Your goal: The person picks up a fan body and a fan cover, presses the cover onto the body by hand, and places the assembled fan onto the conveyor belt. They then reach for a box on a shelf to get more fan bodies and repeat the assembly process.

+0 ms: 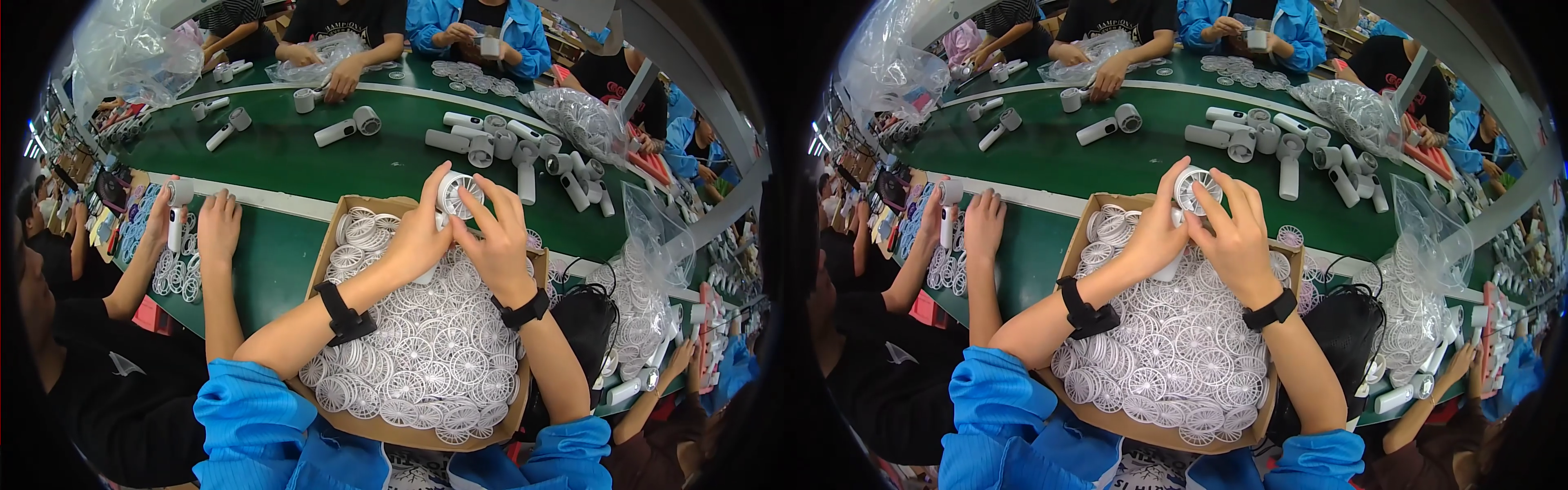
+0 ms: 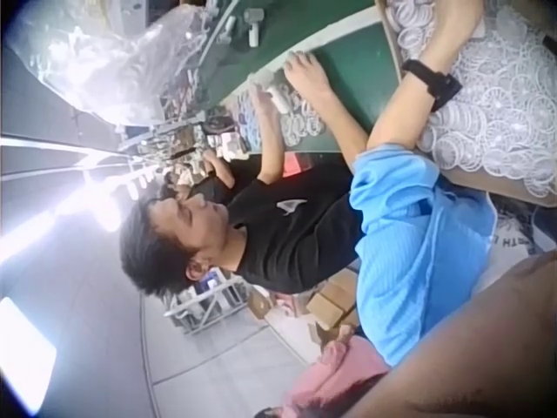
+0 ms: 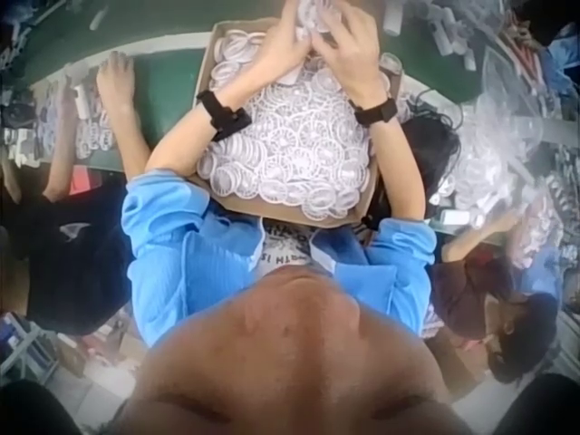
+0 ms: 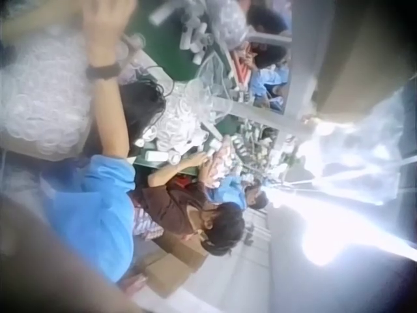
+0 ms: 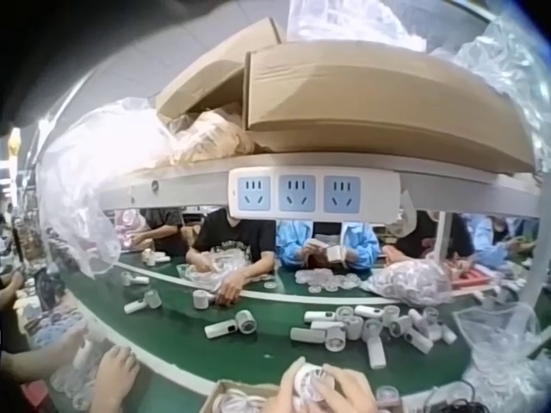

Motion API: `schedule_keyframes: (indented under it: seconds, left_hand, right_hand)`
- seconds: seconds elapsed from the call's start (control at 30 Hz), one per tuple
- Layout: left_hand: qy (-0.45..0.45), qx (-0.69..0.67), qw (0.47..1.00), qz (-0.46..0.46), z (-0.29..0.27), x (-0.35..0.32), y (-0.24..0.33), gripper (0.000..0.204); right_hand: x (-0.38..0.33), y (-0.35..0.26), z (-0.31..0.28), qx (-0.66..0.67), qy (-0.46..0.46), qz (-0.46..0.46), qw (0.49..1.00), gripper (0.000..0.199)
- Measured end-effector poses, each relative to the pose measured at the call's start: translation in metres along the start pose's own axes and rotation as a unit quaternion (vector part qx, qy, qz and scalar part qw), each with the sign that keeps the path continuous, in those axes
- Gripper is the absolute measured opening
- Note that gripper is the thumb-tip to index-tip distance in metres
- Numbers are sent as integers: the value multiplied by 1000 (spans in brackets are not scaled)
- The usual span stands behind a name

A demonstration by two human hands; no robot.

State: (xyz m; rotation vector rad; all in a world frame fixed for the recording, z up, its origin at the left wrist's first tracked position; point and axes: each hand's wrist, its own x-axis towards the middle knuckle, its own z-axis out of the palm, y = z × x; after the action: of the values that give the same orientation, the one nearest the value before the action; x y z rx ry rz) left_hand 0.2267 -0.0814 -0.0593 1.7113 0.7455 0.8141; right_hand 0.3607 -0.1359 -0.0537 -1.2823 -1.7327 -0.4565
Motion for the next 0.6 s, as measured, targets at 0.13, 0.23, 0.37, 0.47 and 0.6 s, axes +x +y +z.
schedule_keyframes:
  seconds: [0.13, 0.23, 0.37, 0.47, 0.6]
  left_hand:
    - [-21, -49, 999, -7, 0, -2, 4, 71]
    - [-54, -138, 989, -18, -1, -1, 9, 70]
    - [-71, -130, 988, -41, -9, 2, 12, 70]
    - [-94, -127, 987, 31, -15, 2, 11, 67]
    - [-90, -42, 993, 57, -20, 2, 22, 62]
  right_hand:
    - [-2, 5, -5, -12, -16, -32, 999, 40]
    - [11, 10, -5, -49, -23, -71, 996, 44]
    - [5, 5, 0, 366, -35, 234, 900, 52]
    - [2, 7, -1, 567, -56, 353, 742, 56]
    - [2, 8, -6, 584, -92, 316, 742, 55]
